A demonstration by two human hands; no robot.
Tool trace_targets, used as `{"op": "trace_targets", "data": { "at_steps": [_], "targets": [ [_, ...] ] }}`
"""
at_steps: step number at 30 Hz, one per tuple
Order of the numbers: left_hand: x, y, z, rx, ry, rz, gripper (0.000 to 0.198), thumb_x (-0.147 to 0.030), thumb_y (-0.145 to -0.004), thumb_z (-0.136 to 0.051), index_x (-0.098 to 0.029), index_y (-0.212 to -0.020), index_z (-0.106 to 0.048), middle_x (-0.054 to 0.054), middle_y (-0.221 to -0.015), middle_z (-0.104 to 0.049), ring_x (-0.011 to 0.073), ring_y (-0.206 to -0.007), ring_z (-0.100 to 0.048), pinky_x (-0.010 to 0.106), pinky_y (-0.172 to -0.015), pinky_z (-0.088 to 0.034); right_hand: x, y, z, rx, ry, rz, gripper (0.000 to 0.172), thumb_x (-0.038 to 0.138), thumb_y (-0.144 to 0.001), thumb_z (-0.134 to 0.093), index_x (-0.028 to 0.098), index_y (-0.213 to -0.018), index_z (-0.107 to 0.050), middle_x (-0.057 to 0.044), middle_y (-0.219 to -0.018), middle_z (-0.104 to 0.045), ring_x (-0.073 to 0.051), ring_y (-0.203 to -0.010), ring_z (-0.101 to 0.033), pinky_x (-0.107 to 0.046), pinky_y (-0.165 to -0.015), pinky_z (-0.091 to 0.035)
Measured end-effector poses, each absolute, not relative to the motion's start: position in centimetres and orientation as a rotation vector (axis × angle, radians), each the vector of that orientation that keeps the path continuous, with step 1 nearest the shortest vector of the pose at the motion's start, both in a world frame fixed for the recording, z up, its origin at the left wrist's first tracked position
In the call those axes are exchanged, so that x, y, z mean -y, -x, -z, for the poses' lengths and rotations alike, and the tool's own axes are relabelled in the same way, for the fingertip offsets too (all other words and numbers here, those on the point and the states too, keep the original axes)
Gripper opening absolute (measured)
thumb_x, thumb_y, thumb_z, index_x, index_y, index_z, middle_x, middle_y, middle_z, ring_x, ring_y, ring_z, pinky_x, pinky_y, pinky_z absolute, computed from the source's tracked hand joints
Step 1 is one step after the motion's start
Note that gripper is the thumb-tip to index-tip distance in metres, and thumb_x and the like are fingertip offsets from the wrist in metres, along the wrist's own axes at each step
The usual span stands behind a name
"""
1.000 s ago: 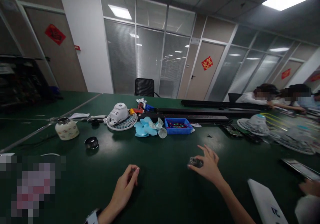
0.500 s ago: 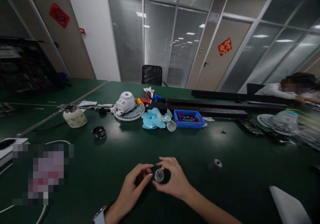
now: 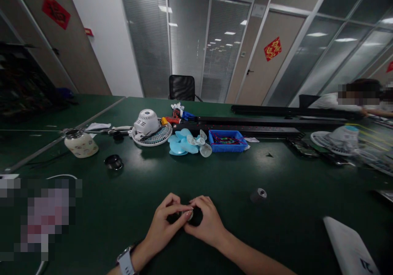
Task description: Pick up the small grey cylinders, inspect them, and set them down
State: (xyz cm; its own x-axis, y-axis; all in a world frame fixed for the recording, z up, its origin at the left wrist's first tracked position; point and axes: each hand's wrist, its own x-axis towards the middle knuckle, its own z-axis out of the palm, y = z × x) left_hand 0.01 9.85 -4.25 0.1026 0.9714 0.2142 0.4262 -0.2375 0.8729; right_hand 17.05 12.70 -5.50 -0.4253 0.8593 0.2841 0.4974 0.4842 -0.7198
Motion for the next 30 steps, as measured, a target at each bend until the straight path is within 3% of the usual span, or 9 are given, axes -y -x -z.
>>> {"op": "trace_targets", "data": {
  "at_steps": [5, 9, 14, 19, 23, 27, 30],
  "targets": [
    [-10.0, 0.3, 3.7, -1.408, -1.662, -1.164, 0.022, -0.047, -0.078, -0.064, -0.032, -0.086, -0.078, 0.005, -0.078, -0.055, 0.0190, -0.076, -0.054, 0.031, -0.067, -0.046, -12.7, -17.2, 5.3, 2.107, 1.097, -0.735, 0.027, 0.030, -0.063, -0.073, 0.022, -0.084, -0.057, -0.002, -0.086, -0.062, -0.020, -0.085, -0.056, -0.034, -0.077, -0.042],
    [-10.6, 1.5, 4.0, -1.503, -1.591, -1.227, 0.027, -0.049, -0.078, -0.064, -0.031, -0.093, -0.077, 0.004, -0.074, -0.054, 0.0172, -0.070, -0.052, 0.029, -0.061, -0.042, -12.8, -17.5, 5.0, 2.067, 1.171, -0.710, 0.026, 0.027, -0.063, -0.073, 0.021, -0.081, -0.055, -0.002, -0.084, -0.060, -0.021, -0.083, -0.055, -0.034, -0.075, -0.043],
    [-10.9, 2.3, 5.5, -1.618, -1.780, -0.950, 0.030, -0.053, -0.078, -0.062, -0.034, -0.097, -0.076, 0.004, -0.072, -0.054, 0.0190, -0.071, -0.051, 0.031, -0.064, -0.039, -13.2, -18.4, 5.1, 1.975, 1.284, -0.702, 0.022, 0.023, -0.067, -0.069, 0.021, -0.084, -0.054, -0.004, -0.087, -0.059, -0.022, -0.084, -0.056, -0.036, -0.076, -0.046],
    [-10.5, 3.0, 6.3, -1.730, -1.941, -0.759, 0.031, -0.055, -0.077, -0.062, -0.041, -0.103, -0.072, 0.005, -0.081, -0.060, 0.0223, -0.081, -0.053, 0.034, -0.070, -0.039, -13.0, -19.6, 5.2, 2.011, 1.272, -0.727, 0.029, 0.028, -0.070, -0.072, 0.023, -0.096, -0.058, -0.006, -0.100, -0.062, -0.024, -0.096, -0.057, -0.040, -0.085, -0.047],
    [-9.9, 3.8, 6.0, -1.745, -1.764, -0.954, 0.042, -0.054, -0.080, -0.060, -0.034, -0.115, -0.068, 0.005, -0.083, -0.060, 0.0208, -0.079, -0.055, 0.033, -0.071, -0.045, -12.8, -20.3, 5.3, 2.119, 1.272, -0.633, 0.043, 0.032, -0.070, -0.075, 0.025, -0.109, -0.059, -0.006, -0.110, -0.063, -0.026, -0.106, -0.056, -0.043, -0.091, -0.046],
    [-9.3, 3.9, 5.9, -1.797, -1.592, -1.036, 0.038, -0.048, -0.091, -0.045, -0.025, -0.110, -0.067, 0.005, -0.089, -0.064, 0.0175, -0.075, -0.058, 0.029, -0.068, -0.047, -12.9, -20.7, 5.7, 2.193, 1.248, -0.468, 0.043, 0.030, -0.073, -0.072, 0.025, -0.114, -0.060, -0.006, -0.111, -0.065, -0.026, -0.107, -0.057, -0.043, -0.093, -0.046],
    [-9.1, 3.7, 6.1, -1.803, -1.553, -1.046, 0.034, -0.046, -0.091, -0.046, -0.023, -0.104, -0.068, 0.005, -0.095, -0.067, 0.0176, -0.081, -0.062, 0.027, -0.070, -0.050, -13.0, -20.8, 6.1, 2.213, 1.227, -0.405, 0.042, 0.031, -0.075, -0.071, 0.026, -0.114, -0.060, -0.005, -0.110, -0.066, -0.025, -0.105, -0.059, -0.040, -0.092, -0.048]
  ]
}}
